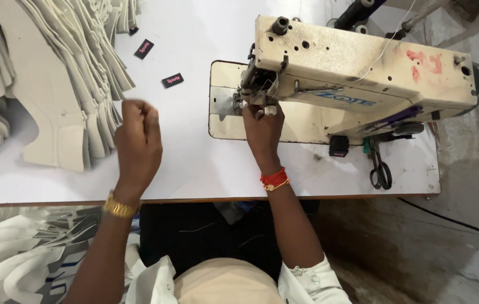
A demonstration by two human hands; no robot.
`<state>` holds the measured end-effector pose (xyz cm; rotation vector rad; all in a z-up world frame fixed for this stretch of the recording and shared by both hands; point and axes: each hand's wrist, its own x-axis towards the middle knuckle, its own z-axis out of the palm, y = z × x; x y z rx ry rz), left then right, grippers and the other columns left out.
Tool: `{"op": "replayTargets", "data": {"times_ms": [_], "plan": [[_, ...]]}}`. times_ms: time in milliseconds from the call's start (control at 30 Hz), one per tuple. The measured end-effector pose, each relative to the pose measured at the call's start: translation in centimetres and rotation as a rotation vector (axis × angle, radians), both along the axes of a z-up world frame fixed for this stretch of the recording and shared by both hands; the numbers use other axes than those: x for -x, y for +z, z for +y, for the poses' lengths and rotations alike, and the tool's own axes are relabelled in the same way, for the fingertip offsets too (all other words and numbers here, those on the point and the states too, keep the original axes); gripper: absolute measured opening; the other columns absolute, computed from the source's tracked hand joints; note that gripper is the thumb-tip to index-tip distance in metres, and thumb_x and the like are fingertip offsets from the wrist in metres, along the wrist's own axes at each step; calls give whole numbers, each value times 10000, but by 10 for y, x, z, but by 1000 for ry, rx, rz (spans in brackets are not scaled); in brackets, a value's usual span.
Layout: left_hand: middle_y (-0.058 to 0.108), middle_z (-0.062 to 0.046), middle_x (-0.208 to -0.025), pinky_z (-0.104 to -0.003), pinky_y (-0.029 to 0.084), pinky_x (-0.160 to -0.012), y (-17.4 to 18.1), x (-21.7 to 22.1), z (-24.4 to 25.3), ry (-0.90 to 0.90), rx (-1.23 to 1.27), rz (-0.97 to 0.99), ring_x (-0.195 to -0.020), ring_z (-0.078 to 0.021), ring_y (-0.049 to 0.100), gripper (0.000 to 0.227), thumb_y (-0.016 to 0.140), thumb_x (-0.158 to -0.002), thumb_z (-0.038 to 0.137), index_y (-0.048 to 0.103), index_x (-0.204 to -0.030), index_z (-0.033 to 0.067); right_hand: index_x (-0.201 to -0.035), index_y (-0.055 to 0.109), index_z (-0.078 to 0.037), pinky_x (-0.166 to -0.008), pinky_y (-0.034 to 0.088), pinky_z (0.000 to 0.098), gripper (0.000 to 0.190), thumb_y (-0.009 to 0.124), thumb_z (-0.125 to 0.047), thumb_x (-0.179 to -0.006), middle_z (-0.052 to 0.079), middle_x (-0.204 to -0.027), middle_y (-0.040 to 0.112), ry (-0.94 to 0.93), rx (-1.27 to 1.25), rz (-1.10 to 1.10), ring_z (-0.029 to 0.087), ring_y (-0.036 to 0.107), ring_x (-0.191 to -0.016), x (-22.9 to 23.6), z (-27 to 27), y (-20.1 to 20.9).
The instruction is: Stitching together material components of shoes using an industrial sewing machine.
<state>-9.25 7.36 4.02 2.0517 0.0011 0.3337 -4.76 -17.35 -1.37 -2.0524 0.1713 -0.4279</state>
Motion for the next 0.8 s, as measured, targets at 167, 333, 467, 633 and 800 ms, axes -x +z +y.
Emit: {"op": "replayTargets", "data": {"times_ms": [167, 333, 467, 633, 800], "plan": [[504, -40, -709, -296, 382, -540, 1, 45, 8, 5, -3, 65, -563, -100, 473, 185, 509, -1132, 208, 479, -1080, 33, -1005, 683, 13, -628, 507, 294, 156, 691, -70, -872, 23, -803, 697, 14, -128, -45, 82, 605, -679, 2, 2, 8], [484, 57, -743, -227, 375, -503, -10, 95, -4, -176, 402, 454, -602, -46, 421, 108, 499, -1052, 206, 528, -1048, 102, -892, 657, 14, -621, 479, 351, 145, 736, -104, -921, 99, -709, 629, 21, 189, -49, 193, 570, -625, 6, 3, 9], [412, 40, -732, -232, 315, -501, -23, 128, -46, -340, 768, 720, -599, -69, 367, 85, 522, -959, 105, 565, -1031, 117, -788, 686, -36, -600, 481, 370, 229, 800, -214, -877, 81, -694, 652, 83, 292, 115, 227, 609, -593, 26, 19, 38], [422, 2, -770, -271, 366, -592, -9, 128, -78, -670, 761, 775, -659, -125, 386, 82, 558, -1037, 171, 534, -1022, 95, -824, 626, -4, -678, 510, 373, 177, 707, -127, -923, 96, -831, 597, 200, 293, 61, 246, 624, -704, 49, 6, 36], [578, -119, -977, -402, 480, -793, 31, 66, -79, -582, 196, 295, -906, -297, 563, 155, 577, -1017, 125, 568, -1150, 46, -883, 689, -20, -672, 494, 370, 73, 710, -87, -902, 104, -870, 603, 358, 299, 83, 266, 626, -756, 79, -11, 55]]}}
